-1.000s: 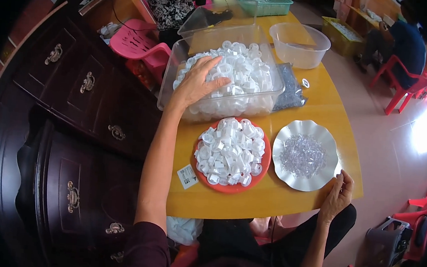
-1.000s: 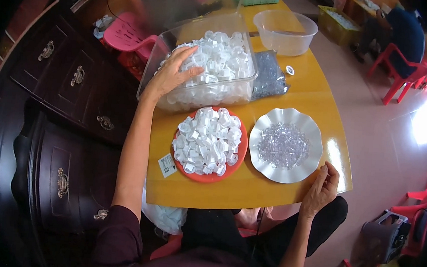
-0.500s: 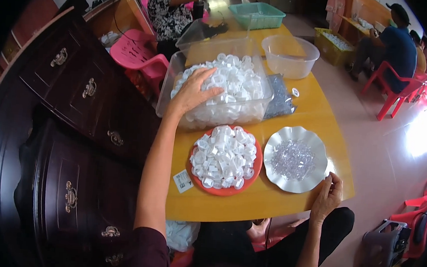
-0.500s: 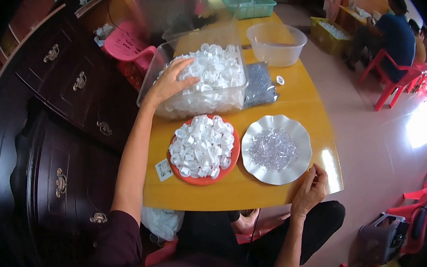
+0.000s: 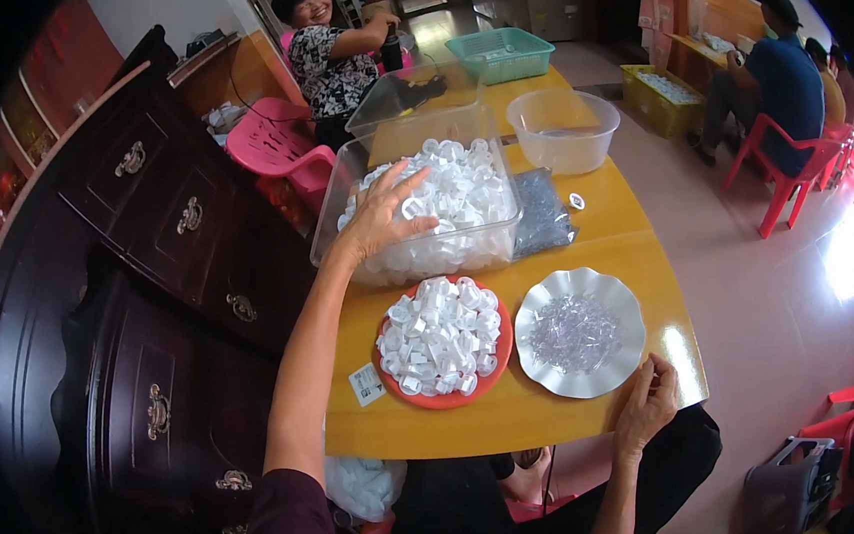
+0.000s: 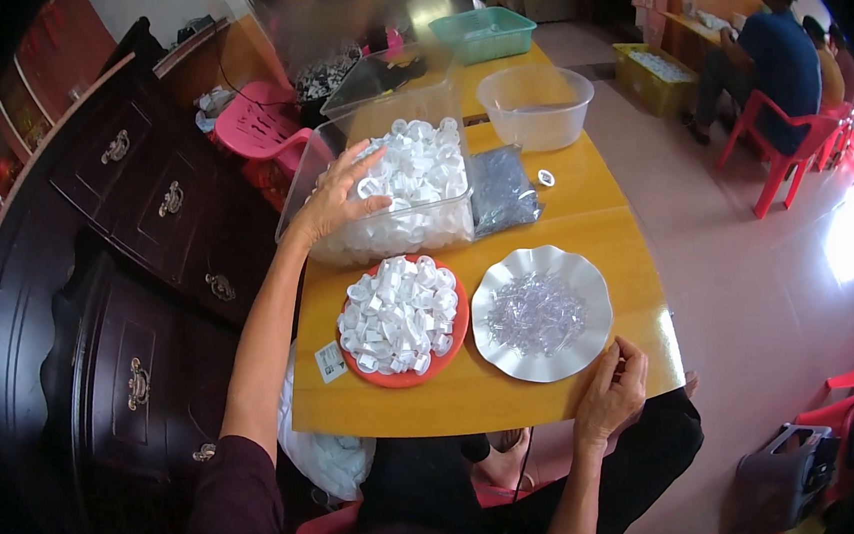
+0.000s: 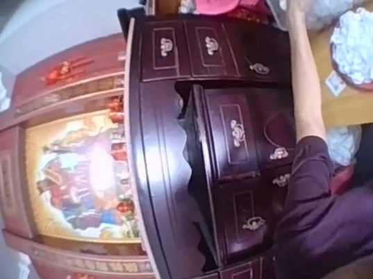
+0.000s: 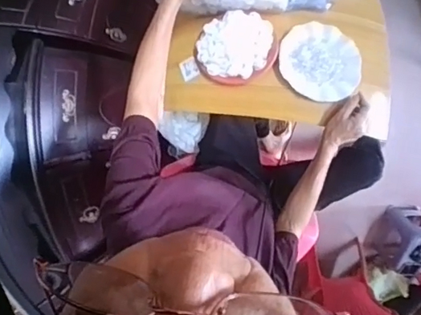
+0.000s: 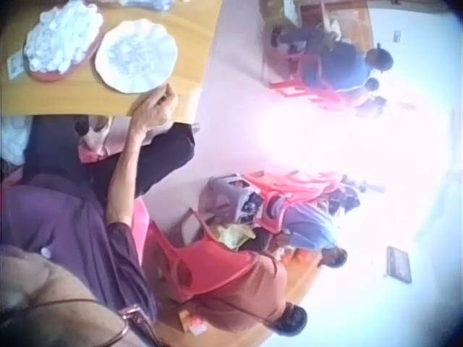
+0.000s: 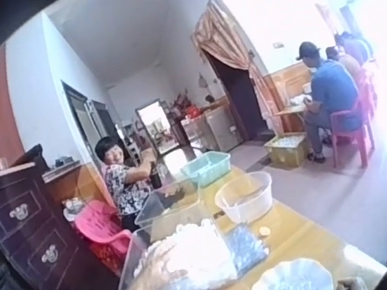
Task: The person assembles small white plastic housings with clear inserts by hand.
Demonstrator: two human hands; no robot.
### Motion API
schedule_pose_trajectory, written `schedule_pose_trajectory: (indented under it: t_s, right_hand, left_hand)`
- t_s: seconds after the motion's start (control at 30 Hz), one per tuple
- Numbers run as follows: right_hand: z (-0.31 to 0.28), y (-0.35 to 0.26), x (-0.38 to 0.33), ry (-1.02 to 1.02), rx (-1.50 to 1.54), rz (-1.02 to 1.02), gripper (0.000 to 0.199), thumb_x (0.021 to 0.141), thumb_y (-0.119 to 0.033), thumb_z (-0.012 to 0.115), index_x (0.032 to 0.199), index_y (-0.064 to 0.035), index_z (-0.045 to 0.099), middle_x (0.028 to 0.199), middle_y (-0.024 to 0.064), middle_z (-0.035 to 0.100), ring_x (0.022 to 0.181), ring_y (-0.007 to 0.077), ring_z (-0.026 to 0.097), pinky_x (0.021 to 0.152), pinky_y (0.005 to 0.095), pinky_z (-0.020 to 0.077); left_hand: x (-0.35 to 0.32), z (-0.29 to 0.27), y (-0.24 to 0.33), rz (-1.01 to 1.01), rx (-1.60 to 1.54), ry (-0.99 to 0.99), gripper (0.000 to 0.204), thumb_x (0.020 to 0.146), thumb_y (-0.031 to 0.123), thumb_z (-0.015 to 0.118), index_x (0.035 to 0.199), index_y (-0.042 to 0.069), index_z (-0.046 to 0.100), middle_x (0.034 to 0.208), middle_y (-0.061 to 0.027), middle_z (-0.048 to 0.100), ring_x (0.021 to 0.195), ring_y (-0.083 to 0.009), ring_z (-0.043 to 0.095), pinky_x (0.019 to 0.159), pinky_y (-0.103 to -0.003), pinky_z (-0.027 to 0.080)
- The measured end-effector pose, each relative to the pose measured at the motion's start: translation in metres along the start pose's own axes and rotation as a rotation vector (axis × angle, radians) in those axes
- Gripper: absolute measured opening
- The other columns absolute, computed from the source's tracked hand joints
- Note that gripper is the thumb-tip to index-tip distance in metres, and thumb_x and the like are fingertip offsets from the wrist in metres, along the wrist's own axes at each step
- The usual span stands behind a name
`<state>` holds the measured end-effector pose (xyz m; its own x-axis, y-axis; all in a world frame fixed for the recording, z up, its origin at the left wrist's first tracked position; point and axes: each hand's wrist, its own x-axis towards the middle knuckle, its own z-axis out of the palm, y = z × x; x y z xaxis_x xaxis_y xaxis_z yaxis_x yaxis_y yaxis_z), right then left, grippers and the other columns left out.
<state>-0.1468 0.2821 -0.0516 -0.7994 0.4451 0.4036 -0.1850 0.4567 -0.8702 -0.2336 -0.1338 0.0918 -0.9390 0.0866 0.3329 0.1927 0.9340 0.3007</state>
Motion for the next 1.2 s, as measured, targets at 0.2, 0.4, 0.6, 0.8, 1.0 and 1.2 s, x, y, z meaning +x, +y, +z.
schedule_pose_trajectory:
  t_s: [0.2, 0.4, 0.6, 0.8, 1.0, 1.2]
  right_hand:
    - [-0.001, -0.003, 0.0, -0.014, -0.017, -0.029, 0.009, 0.096, -0.007, 0.061, 0.098, 0.0012, 0.064, 0.085, 0.0113, 0.064, 0.072, 0.0198, 0.064, 0.068, 0.031, 0.0514]
    - [-0.007, -0.009, -0.001, -0.037, -0.014, -0.028, 0.008, 0.095, -0.005, 0.061, 0.097, 0.0026, 0.063, 0.085, 0.0111, 0.064, 0.072, 0.019, 0.063, 0.069, 0.0306, 0.0508]
    - [-0.004, -0.009, 0.004, -0.054, -0.03, -0.071, 0.008, 0.095, -0.004, 0.061, 0.096, 0.004, 0.062, 0.085, 0.011, 0.063, 0.072, 0.0175, 0.061, 0.069, 0.0295, 0.0499]
    - [-0.001, -0.013, 0.004, -0.061, -0.004, -0.044, 0.005, 0.093, -0.002, 0.062, 0.095, 0.0029, 0.063, 0.084, 0.0113, 0.061, 0.071, 0.0206, 0.06, 0.068, 0.0312, 0.0492]
    - [-0.001, -0.011, 0.001, -0.061, -0.049, -0.042, 0.005, 0.093, -0.002, 0.062, 0.095, 0.0028, 0.063, 0.083, 0.0116, 0.06, 0.068, 0.0215, 0.059, 0.063, 0.0323, 0.0479]
    - [0.0, -0.012, 0.001, -0.073, -0.041, -0.043, 0.006, 0.094, -0.003, 0.063, 0.096, 0.0029, 0.063, 0.082, 0.011, 0.06, 0.069, 0.0202, 0.059, 0.063, 0.0307, 0.0476]
  left_hand:
    - [0.001, -0.005, 0.0, 0.044, 0.083, -0.112, 0.08, 0.079, 0.054, 0.074, 0.148, 0.024, 0.047, 0.156, -0.0175, 0.032, 0.145, -0.0371, 0.028, 0.117, -0.049, 0.023]
    - [0.01, 0.002, -0.002, 0.008, 0.057, -0.123, 0.072, 0.082, 0.046, 0.072, 0.145, 0.019, 0.048, 0.155, -0.0177, 0.033, 0.144, -0.0375, 0.029, 0.117, -0.049, 0.023]
    - [0.032, 0.011, -0.013, -0.011, 0.062, -0.018, 0.068, 0.079, 0.043, 0.072, 0.138, 0.015, 0.052, 0.149, -0.0168, 0.041, 0.139, -0.0372, 0.036, 0.114, -0.048, 0.028]
    - [0.064, 0.015, -0.033, -0.011, 0.168, 0.047, 0.059, 0.08, 0.043, 0.072, 0.127, 0.013, 0.057, 0.131, -0.0112, 0.057, 0.124, -0.0319, 0.052, 0.101, -0.052, 0.037]
    - [0.086, 0.016, -0.065, -0.142, 0.113, 0.001, 0.059, 0.083, 0.044, 0.07, 0.131, 0.014, 0.052, 0.131, -0.0121, 0.057, 0.126, -0.0328, 0.051, 0.099, -0.054, 0.039]
    - [0.087, 0.017, -0.083, -0.217, 0.132, 0.006, 0.064, 0.086, 0.047, 0.069, 0.136, 0.015, 0.046, 0.135, -0.0138, 0.054, 0.128, -0.0359, 0.048, 0.102, -0.056, 0.036]
